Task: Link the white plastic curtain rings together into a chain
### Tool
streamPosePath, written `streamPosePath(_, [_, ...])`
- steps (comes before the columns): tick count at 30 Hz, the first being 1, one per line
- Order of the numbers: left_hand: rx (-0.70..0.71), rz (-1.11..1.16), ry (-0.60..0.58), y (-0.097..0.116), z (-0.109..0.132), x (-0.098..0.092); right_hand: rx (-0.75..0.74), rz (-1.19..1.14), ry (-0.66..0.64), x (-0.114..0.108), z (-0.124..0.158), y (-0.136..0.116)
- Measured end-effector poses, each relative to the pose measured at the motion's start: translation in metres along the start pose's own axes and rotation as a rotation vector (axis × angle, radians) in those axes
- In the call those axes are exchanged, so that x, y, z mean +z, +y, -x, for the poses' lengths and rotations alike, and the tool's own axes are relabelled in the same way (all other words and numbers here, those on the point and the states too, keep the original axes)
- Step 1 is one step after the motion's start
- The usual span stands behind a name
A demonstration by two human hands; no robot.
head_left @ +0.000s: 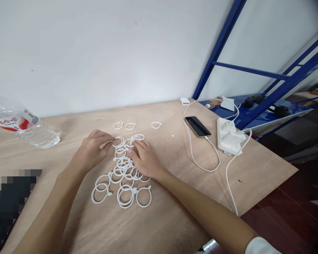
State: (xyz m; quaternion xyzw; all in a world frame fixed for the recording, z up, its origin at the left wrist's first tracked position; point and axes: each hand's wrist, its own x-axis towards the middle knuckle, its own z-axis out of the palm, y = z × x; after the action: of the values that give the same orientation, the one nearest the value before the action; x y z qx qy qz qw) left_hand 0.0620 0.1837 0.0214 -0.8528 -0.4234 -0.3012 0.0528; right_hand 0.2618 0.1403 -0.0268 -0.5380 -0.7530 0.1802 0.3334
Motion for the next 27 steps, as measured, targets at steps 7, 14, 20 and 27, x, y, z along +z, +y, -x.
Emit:
streamPosePath(7, [-0.065,0.048,0.066,0.01,-0.003,-0.005,0.068,-0.07,0.225,0.002,0.002,0.006])
streamPosePath(14, [-0.018,0.202,-0.131,0.044,-0.011,-0.006,-0.09,-0.315,0.142,-0.005,0.004,0.003])
streamPosePath(20, [-0.323,0.402,-0.058,0.058,-0.013,-0.002,0.021,-0.492,0.177,-0.005,0.0,0.006])
streamPosePath(27, [-0.64,0.84,-0.235,0.063,-0.013,0.01,0.167,-0.662,0.178,-0.005,0.0,0.007])
